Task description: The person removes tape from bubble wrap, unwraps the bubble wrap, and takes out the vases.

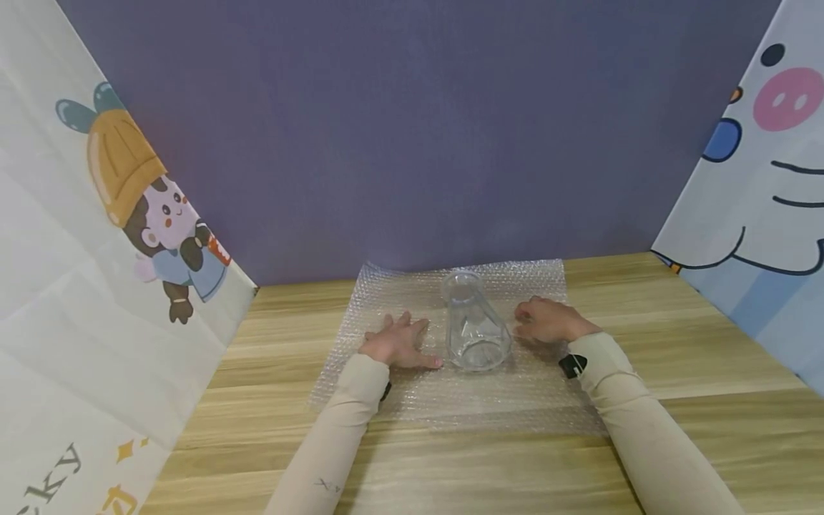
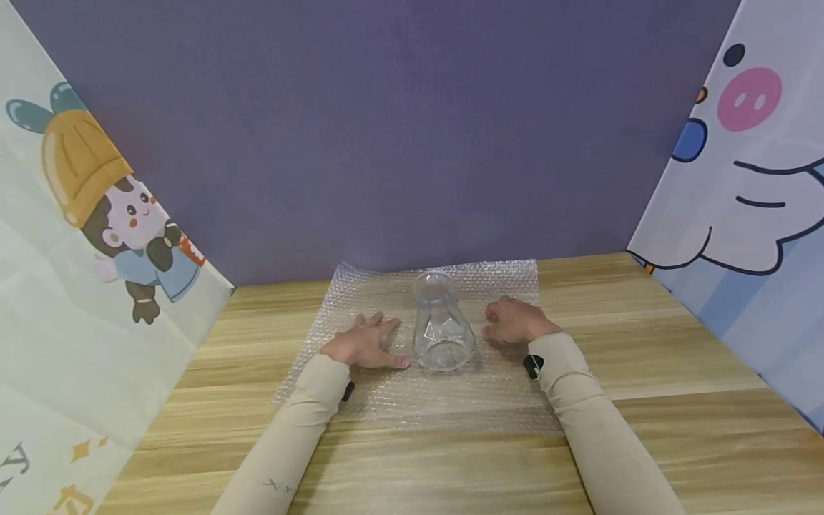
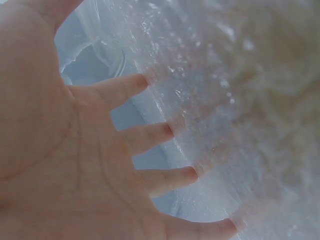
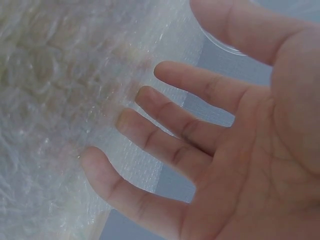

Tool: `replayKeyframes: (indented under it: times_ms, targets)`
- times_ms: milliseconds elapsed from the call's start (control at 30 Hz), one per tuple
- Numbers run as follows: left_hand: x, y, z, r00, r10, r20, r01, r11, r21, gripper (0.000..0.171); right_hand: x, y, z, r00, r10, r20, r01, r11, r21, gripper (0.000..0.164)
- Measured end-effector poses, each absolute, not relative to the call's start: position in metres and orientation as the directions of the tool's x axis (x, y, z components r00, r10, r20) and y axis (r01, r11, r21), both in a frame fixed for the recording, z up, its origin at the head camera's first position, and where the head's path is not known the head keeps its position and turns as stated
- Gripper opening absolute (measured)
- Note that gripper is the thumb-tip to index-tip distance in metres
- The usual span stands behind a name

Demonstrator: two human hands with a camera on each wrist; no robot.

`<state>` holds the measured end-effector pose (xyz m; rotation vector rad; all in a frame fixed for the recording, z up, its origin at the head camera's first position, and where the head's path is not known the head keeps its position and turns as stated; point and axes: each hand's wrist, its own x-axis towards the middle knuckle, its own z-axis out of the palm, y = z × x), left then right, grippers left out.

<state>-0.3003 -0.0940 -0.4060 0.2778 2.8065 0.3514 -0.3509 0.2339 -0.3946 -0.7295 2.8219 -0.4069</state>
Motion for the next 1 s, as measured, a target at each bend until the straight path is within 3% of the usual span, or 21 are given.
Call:
replayKeyframes:
  times_ms: [533, 1000]
  targets:
    - [-0.2965, -0.0921, -0.4037, -0.938, 0.214, -0.273, 0.142, 0.955, 0.260, 0.098, -0.3527, 0.2350, -0.3962, -0.863, -0.492, -0.113, -0.445, 0.847, -0.292, 0.043]
    - [-0.2981, -0.0867, -0.4036, -0.935, 0.208, -0.287, 0.129, 0.953, 0.274, 0.098, -0.3526, 0.2407, -0.3950, -0.862, -0.487, -0.140, -0.419, 0.840, -0.343, 0.046]
